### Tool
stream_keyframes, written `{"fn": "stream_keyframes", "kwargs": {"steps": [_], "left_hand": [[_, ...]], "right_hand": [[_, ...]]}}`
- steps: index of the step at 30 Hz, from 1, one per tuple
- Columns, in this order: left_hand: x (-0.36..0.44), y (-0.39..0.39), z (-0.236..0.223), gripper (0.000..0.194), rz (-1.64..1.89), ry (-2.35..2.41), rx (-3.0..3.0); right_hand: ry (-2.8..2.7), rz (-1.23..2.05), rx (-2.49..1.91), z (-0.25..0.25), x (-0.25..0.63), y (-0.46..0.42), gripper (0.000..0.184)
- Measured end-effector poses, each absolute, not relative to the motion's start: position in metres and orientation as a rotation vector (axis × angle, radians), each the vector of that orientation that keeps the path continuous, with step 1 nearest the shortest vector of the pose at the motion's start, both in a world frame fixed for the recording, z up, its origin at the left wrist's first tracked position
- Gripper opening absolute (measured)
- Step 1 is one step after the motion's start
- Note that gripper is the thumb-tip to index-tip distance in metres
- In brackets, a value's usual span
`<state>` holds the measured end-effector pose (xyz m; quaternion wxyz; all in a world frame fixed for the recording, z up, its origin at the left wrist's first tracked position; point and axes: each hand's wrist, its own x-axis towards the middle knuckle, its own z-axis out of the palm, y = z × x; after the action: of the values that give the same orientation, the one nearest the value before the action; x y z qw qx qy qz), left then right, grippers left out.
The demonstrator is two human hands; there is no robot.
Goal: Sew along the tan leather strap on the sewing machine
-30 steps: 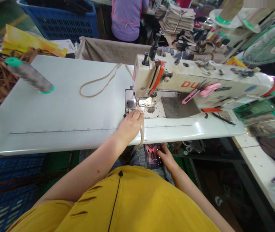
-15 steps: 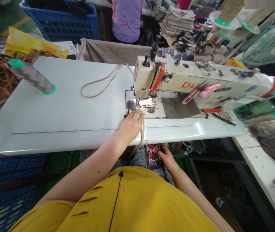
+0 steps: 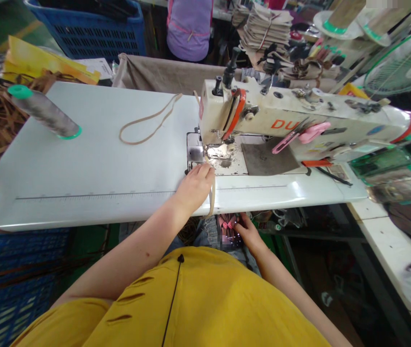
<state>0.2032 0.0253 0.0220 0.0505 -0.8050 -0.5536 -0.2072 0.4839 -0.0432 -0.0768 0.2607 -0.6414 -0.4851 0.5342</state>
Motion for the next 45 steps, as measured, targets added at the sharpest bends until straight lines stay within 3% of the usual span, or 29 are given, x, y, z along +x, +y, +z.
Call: {"fn": "stream_keyframes", "kwargs": {"steps": [22, 35, 45], "left_hand": [[0.203, 0.025, 0.026, 0.031, -0.596, -1.706, -2.483], [0.203, 0.025, 0.026, 0.030, -0.594, -1.705, -2.481], [0.203, 0.027, 0.019, 0.028, -0.627, -1.687, -2.454]], "right_hand": [[-1.233, 1.413, -1.734, -0.101, 0.490, -0.039, 0.049], [-1.187, 1.398, -1.701, -0.070, 0.489, -0.037, 0.043], [-1.161, 1.369, -1.747, -0.081, 0.488, -0.036, 0.046]]}}
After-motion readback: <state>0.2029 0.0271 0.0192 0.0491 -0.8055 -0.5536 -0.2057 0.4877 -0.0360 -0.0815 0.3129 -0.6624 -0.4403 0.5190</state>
